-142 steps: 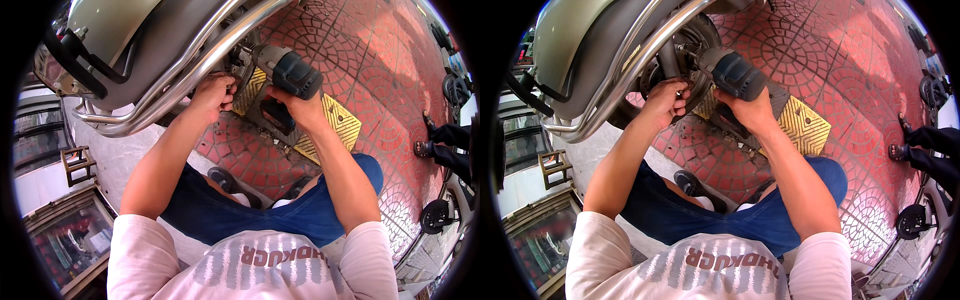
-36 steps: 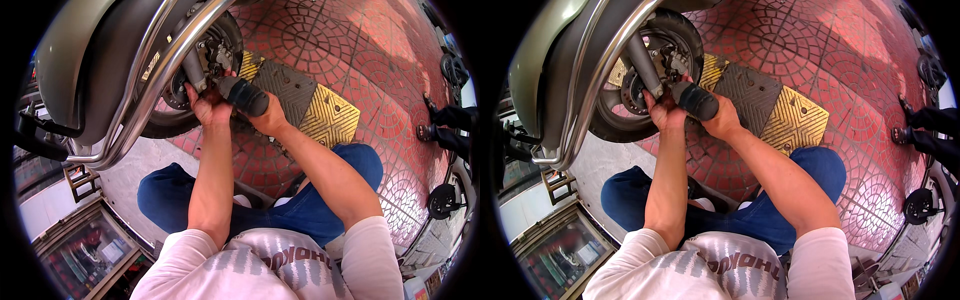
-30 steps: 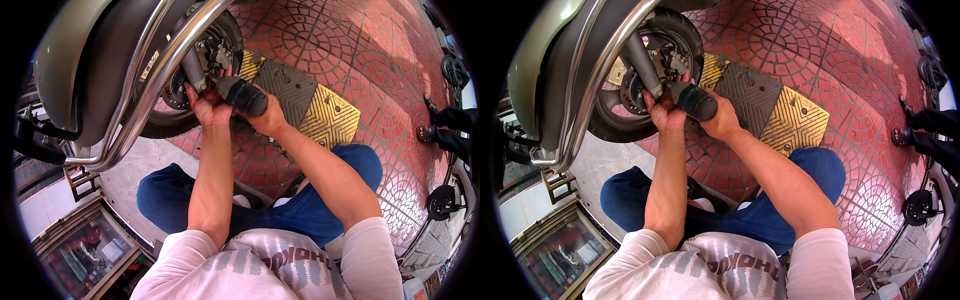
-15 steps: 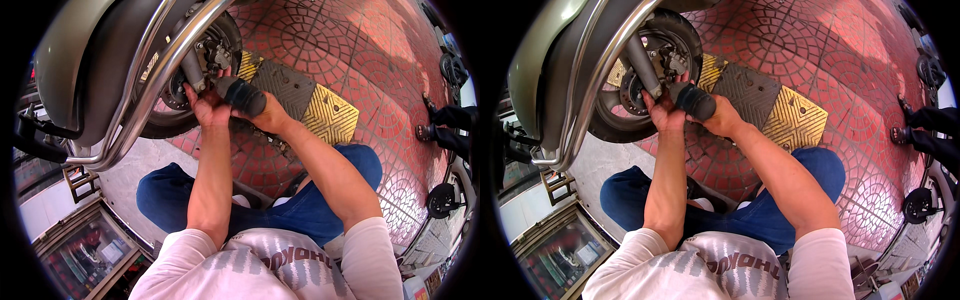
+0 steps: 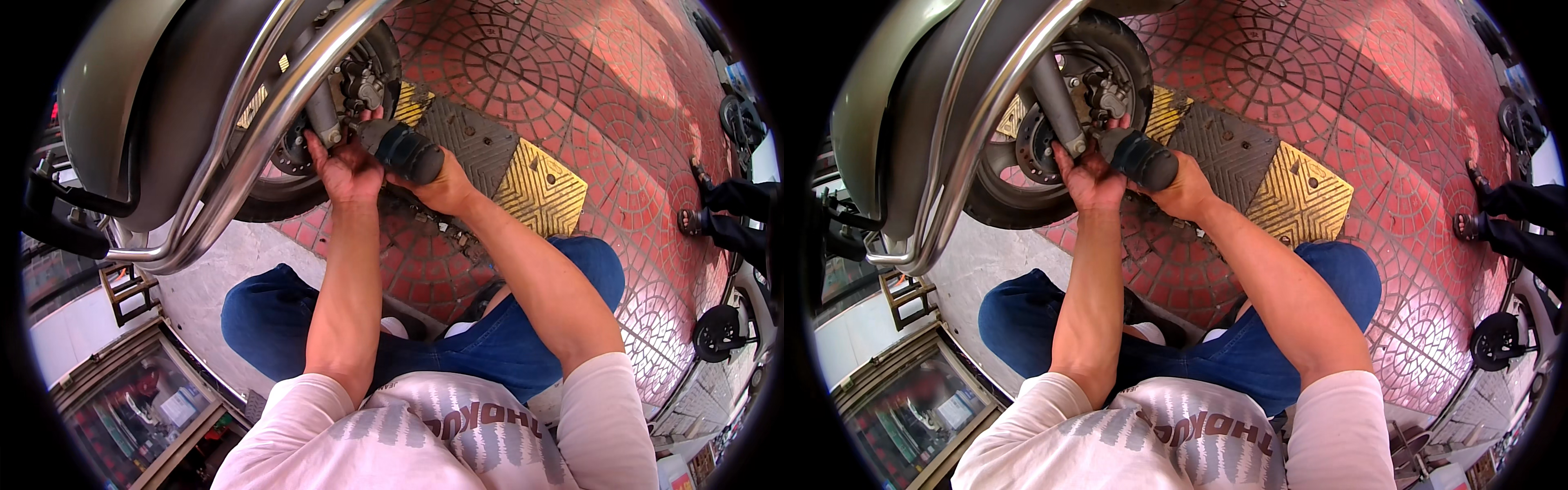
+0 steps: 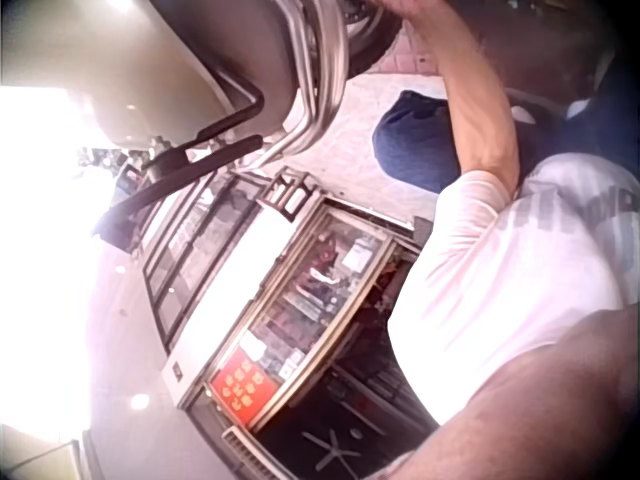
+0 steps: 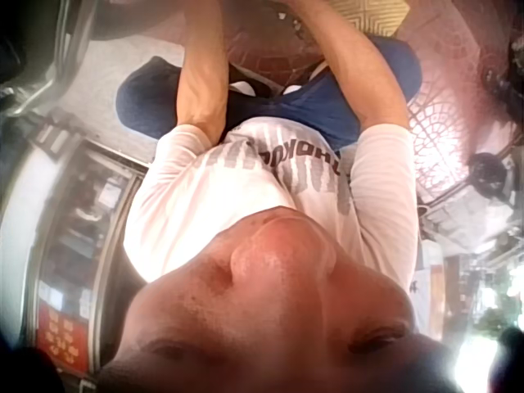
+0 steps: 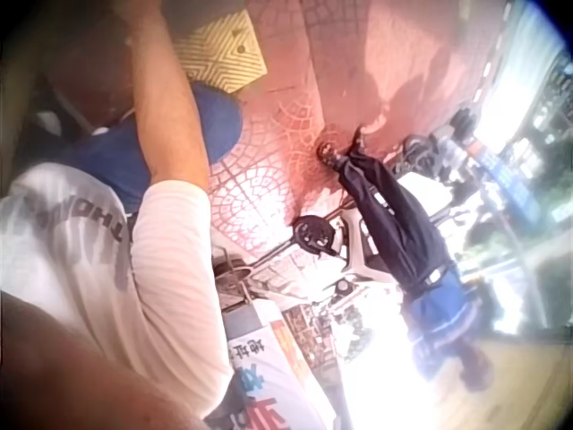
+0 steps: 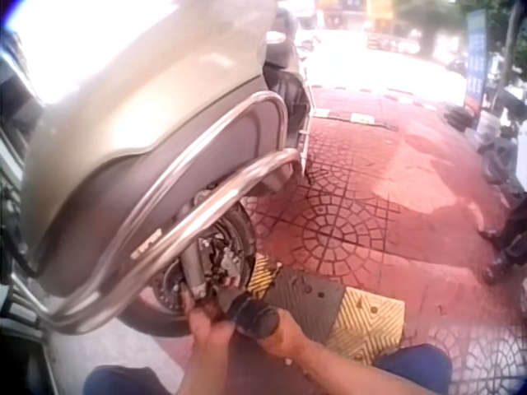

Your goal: The person removes a brake component from a scooter's front wheel assembly, cleans the part using a spray from a red can, uses a screwdriver to adjust the assembly, and secures it back onto the scooter using a power drill.

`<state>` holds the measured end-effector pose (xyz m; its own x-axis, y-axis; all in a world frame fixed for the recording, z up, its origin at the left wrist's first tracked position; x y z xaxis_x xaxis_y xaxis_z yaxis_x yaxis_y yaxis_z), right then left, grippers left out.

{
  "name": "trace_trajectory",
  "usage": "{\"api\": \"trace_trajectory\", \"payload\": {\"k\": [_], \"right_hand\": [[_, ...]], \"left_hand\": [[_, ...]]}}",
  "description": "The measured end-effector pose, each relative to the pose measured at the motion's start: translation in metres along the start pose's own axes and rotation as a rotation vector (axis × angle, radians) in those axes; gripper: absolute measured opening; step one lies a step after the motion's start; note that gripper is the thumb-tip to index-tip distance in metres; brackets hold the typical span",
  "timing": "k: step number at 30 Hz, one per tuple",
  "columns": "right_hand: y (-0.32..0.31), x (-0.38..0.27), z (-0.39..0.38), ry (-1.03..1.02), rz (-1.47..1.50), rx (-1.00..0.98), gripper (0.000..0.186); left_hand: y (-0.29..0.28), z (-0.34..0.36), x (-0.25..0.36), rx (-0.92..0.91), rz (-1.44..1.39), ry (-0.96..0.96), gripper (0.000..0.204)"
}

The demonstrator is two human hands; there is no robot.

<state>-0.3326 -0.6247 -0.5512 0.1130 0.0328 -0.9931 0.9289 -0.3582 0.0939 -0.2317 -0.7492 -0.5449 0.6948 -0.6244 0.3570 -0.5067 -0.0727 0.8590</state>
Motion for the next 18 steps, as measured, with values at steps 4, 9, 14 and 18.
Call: {"api": "trace_trajectory", "payload": {"k": [4, 9, 14, 18], "right_hand": [[0.001, 0.004, 0.001, -0.068, 0.038, 0.057, 0.034], [0.002, -0.001, 0.000, 0.007, -0.062, 0.063, 0.033], [0.000, -0.001, -0.001, -0.015, -0.186, 0.115, 0.027], [0.015, -0.013, -0.004, -0.019, -0.193, 0.087, 0.026]], "left_hand": [[-0.001, 0.001, -0.002, -0.006, 0.018, 0.002, 0.085], [-0.016, -0.009, 0.008, 0.144, 0.223, -0.057, 0.080], [0.022, -0.099, 0.078, 0.392, 0.942, 0.119, 0.045], [0.074, -0.157, 0.181, 0.165, 1.811, 0.916, 0.033]]}}
Point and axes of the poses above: each hand's wrist, its own z-axis towards the middle knuckle, its own y-axis out of the palm, x = y × z, the point moved 5 cm from there along z, towards the middle knuckle, and after that the axes turned 3 degrees about z, right-handed, at the moved point
